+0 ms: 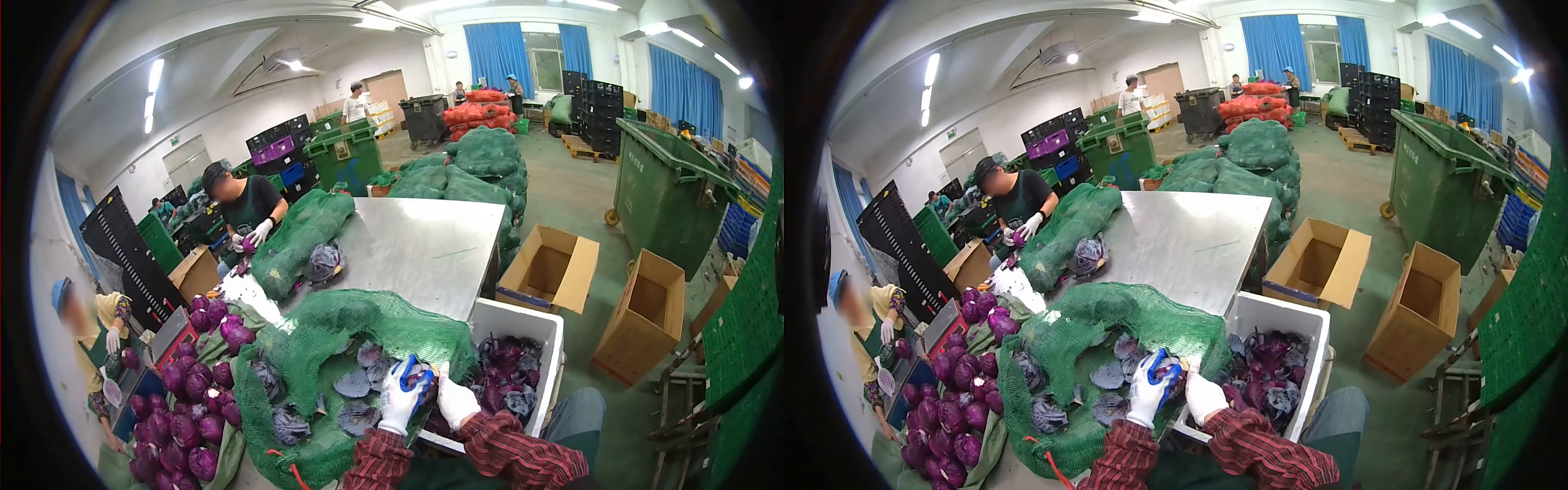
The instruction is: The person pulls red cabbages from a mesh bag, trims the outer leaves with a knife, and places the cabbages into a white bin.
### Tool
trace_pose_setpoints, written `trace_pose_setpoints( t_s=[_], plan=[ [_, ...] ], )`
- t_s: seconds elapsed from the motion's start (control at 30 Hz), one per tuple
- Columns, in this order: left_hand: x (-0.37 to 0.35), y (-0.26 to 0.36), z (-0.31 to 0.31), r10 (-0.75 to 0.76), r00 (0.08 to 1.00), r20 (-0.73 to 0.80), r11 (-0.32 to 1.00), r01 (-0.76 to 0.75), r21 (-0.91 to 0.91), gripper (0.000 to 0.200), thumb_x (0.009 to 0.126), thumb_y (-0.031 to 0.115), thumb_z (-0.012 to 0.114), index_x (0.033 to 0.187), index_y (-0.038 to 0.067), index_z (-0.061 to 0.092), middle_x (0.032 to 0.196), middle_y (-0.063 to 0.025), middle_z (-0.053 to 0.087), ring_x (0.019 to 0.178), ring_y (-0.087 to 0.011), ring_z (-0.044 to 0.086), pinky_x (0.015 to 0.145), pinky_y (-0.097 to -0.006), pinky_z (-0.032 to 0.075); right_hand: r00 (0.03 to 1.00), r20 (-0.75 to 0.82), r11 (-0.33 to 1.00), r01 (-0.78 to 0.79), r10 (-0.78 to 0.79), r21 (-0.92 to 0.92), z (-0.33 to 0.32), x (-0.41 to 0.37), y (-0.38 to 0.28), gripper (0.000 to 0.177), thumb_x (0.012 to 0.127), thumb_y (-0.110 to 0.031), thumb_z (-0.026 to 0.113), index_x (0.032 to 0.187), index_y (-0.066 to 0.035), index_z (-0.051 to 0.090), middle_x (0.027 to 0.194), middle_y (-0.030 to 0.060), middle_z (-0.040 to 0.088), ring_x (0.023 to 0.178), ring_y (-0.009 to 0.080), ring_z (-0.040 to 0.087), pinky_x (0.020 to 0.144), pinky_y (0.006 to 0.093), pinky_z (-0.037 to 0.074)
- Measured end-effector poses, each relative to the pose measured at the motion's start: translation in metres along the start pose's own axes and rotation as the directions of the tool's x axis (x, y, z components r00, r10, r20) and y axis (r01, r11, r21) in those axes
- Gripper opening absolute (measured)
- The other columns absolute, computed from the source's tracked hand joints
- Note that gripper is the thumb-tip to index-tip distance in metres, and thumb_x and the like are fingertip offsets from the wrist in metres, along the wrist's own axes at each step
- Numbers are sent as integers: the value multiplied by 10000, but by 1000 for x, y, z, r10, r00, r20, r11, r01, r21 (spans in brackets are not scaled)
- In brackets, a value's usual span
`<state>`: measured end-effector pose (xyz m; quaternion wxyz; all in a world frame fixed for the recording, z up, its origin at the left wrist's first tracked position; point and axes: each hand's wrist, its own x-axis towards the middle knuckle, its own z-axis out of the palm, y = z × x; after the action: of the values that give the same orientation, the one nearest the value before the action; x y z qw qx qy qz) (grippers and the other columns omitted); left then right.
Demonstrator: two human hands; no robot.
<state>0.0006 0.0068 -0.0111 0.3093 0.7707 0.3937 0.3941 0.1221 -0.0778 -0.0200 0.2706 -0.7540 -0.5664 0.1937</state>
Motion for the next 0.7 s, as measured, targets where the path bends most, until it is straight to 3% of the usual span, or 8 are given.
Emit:
trace_pose_setpoints(
  t_s=[0.2, 0.23, 0.27, 0.4, 0.47, 0.53, 0.6, 0.7],
  plan=[
    [-7, -5, 14, 28, 994, -106, 989, -12, 148, 556, 749, 349, 762, 1203, 64, 615, 1179, -181, 591, 1107, -336, 538, 971, -437, 410, 1000, -4, 998, 22, -22, -64, -7, 16, 4, 604, 937, -135, 315, 1441, 64, 50, 875, 305, 633, 755, 415, 652, 676, 490, 518],
    [-6, -4, 15, 26, 993, -112, 985, -6, 172, 545, 751, 361, 755, 1191, 69, 622, 1178, -175, 593, 1107, -332, 536, 967, -435, 411, 998, 7, 998, -55, 55, -12, -14, 17, -3, 412, 977, -212, 249, 1292, 50, 290, 919, 294, 635, 831, 423, 636, 754, 493, 501],
    [-4, -2, 17, 23, 993, -116, 981, 0, 195, 534, 753, 373, 748, 1180, 74, 630, 1177, -169, 595, 1107, -328, 534, 963, -434, 411, 991, 23, 990, -135, 134, 37, -21, 19, -8, 492, 1018, -290, 183, 1142, 36, 530, 964, 283, 638, 907, 431, 621, 831, 495, 485],
    [0, 14, 25, 171, 982, -73, 939, -141, 312, 472, 738, 374, 744, 1131, 128, 655, 1185, -105, 594, 1088, -324, 536, 928, -448, 424, 955, 152, 961, -268, 255, 68, 8, 58, 52, 502, 1005, -297, 219, 1164, 63, 531, 1001, 296, 634, 933, 426, 623, 821, 486, 489],
    [-13, 28, 29, 206, 977, -54, 898, -166, 408, 485, 703, 395, 758, 1118, 163, 661, 1186, -76, 590, 1099, -336, 525, 911, -495, 424, 952, 260, 987, -152, 161, -55, 7, 67, 68, 474, 968, -253, 327, 1297, 69, 438, 1014, 274, 646, 915, 405, 640, 794, 473, 506],
    [-23, 23, 31, 309, 949, -63, 846, -244, 475, 517, 684, 395, 765, 1124, 151, 648, 1188, -84, 584, 1124, -351, 510, 913, -510, 430, 955, 243, 984, -155, 171, -84, 19, 67, 76, 658, 905, -153, 420, 1465, 41, 133, 914, 231, 678, 842, 350, 674, 748, 445, 522],
    [-26, 3, 20, 315, 947, -61, 910, -284, 302, 516, 695, 341, 768, 1133, 104, 635, 1202, -114, 576, 1116, -351, 520, 941, -482, 429, 964, 206, 984, -176, 169, 15, 27, 61, 87, 658, 891, -141, 427, 1466, 30, 156, 866, 212, 682, 804, 353, 675, 733, 447, 524],
    [-43, -20, -8, -44, 994, -102, 925, 2, -380, 458, 822, 113, 667, 1259, 31, 557, 1290, -112, 541, 1185, -245, 516, 1045, -362, 384, 981, 76, 975, -186, 178, 118, 42, 54, 102, 682, 836, -116, 473, 1458, -7, 215, 889, 237, 675, 819, 369, 670, 749, 447, 523]
  ],
)
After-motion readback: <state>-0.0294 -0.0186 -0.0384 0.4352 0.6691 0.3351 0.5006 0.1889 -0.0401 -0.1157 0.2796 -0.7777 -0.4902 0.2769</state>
